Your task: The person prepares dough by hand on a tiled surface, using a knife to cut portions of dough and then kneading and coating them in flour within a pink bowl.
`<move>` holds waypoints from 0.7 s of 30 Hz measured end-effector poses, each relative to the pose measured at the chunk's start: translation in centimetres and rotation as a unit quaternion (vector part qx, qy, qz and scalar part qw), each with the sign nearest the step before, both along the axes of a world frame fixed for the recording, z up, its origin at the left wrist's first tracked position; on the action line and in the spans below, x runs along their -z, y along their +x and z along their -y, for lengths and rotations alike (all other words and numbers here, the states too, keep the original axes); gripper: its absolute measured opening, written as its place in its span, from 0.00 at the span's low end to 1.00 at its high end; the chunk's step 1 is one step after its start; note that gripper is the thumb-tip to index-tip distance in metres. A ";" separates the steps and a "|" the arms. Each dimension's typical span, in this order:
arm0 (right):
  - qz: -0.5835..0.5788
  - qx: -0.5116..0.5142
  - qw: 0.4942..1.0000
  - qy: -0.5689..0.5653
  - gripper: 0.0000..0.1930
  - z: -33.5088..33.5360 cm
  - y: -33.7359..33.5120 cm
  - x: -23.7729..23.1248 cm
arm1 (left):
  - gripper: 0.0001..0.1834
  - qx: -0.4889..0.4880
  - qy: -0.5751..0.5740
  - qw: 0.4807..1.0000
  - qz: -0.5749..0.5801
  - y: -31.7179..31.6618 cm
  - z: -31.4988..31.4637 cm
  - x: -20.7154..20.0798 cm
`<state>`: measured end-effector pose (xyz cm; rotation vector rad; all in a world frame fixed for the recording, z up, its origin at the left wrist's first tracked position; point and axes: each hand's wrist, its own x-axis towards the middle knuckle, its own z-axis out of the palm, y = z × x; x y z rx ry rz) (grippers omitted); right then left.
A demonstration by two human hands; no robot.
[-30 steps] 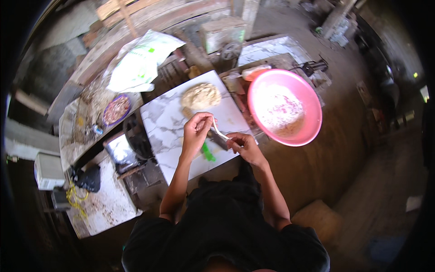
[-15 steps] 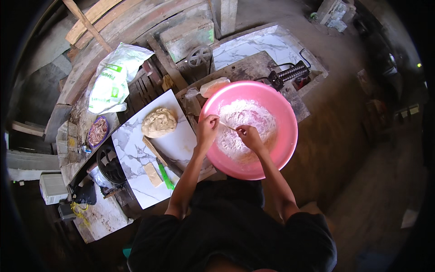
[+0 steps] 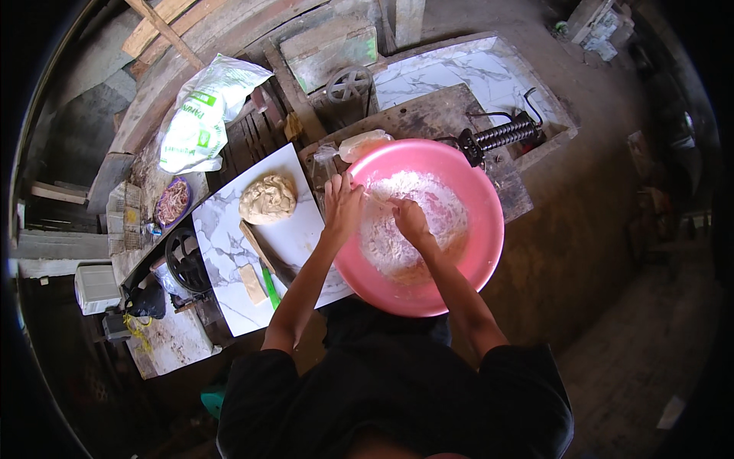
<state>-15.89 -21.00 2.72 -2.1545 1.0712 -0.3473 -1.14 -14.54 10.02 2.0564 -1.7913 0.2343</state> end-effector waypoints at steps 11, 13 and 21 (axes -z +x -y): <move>0.097 -0.008 0.993 0.074 0.05 1.2 -0.6 0.0 | 0.04 0.001 0.010 0.999 -0.049 1.2 -0.1 -0.8; 0.101 -0.020 0.990 0.093 0.05 1.1 -0.7 -0.8 | 0.04 0.005 0.014 0.999 -0.046 1.4 -0.6 -1.3; -0.005 -0.055 0.995 -0.088 0.06 2.2 0.5 1.5 | 0.04 0.076 0.020 0.996 0.035 2.0 1.3 0.0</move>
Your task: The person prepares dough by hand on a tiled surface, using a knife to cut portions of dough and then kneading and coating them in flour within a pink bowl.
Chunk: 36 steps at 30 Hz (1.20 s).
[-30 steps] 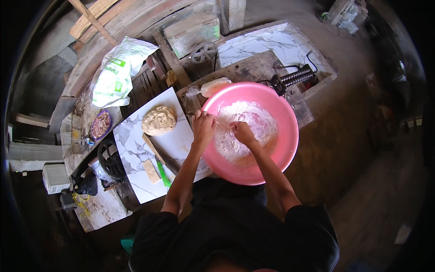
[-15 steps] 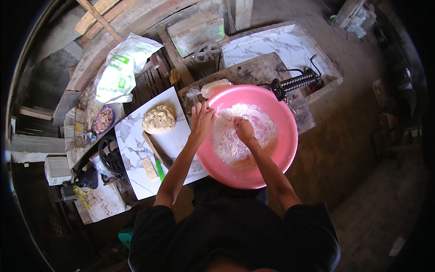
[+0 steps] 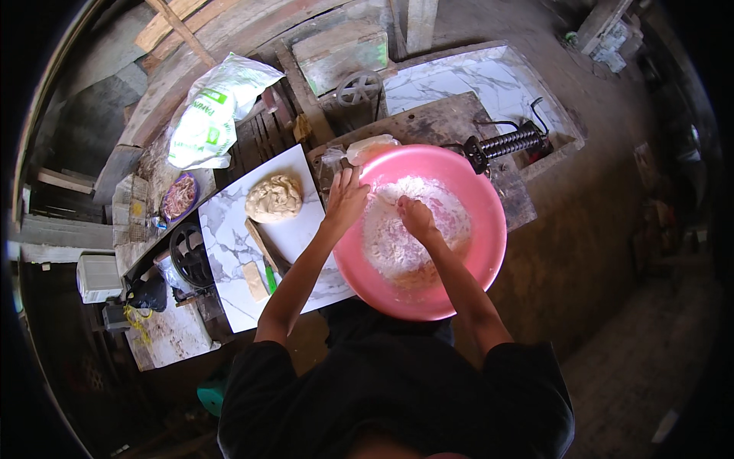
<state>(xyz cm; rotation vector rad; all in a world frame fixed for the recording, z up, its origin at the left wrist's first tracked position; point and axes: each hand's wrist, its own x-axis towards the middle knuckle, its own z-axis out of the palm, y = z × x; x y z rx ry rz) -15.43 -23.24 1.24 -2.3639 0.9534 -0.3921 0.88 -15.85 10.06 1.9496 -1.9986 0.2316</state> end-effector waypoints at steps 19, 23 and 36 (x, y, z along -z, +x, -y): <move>-0.041 0.016 0.998 -0.054 0.06 -1.6 3.0 -1.4 | 0.05 -0.012 0.002 1.000 -0.012 -0.1 -0.6 1.1; -0.026 0.003 0.998 -0.050 0.06 -1.5 2.9 -1.1 | 0.04 -0.018 0.007 0.999 -0.029 -0.2 -1.3 0.8; 0.073 0.041 0.996 0.011 0.05 -1.4 2.3 -1.6 | 0.34 -0.087 0.025 0.987 -0.134 -1.4 -1.7 1.2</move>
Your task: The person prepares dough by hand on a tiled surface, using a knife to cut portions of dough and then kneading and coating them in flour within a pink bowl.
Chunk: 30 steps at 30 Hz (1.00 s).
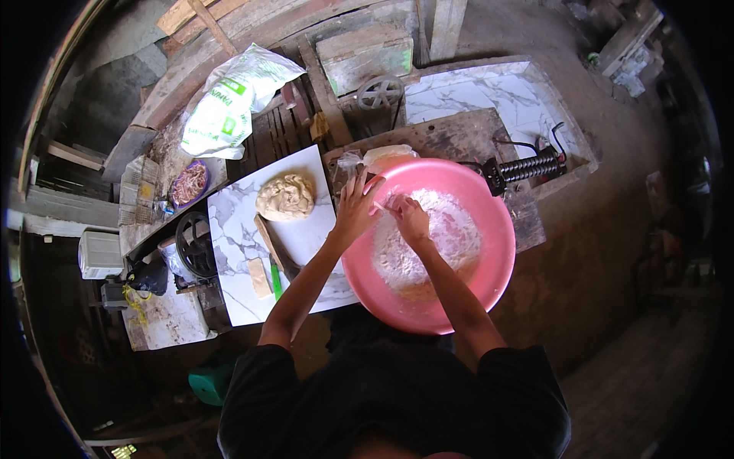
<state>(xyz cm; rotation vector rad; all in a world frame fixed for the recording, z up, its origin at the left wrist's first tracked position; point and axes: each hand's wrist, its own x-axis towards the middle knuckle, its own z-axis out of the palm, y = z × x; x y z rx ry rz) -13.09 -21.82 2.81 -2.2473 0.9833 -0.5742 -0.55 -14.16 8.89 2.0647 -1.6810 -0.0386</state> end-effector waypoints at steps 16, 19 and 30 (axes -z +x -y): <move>0.064 0.051 0.996 0.023 0.05 -2.3 -3.8 -4.7 | 0.19 -0.108 -0.110 0.968 -0.199 -1.5 -4.4 -0.7; 0.095 -0.015 0.995 0.003 0.06 -4.6 -3.3 -5.9 | 0.18 -0.135 -0.089 0.966 -0.204 -2.8 -6.8 -0.9; -0.164 0.087 0.969 -0.162 0.32 -5.5 -2.0 -6.4 | 0.13 -0.213 -0.099 0.944 -0.231 -3.0 -11.8 0.8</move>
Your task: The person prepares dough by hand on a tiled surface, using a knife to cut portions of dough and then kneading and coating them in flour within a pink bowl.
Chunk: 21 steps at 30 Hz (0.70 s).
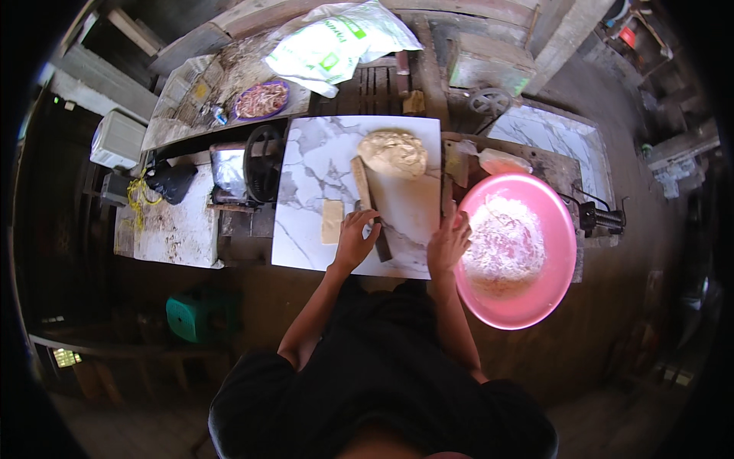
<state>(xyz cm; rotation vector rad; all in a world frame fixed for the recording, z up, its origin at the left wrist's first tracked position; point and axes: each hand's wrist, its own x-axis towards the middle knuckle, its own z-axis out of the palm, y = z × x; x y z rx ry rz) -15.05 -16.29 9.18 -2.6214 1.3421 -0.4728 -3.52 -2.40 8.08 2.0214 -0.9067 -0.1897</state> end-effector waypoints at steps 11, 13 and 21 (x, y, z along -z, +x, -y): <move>0.057 -0.058 0.995 -0.064 0.25 0.7 -0.9 0.4 | 0.11 0.039 -0.012 0.999 -0.003 0.4 -0.2 2.3; 0.050 -0.065 0.993 -0.086 0.23 -0.4 0.7 -0.3 | 0.11 0.057 -0.023 0.998 -0.002 0.7 0.3 2.3; 0.060 -0.226 0.972 0.035 0.19 -1.9 4.3 1.8 | 0.14 -0.027 -0.002 1.000 -0.001 1.5 0.4 3.1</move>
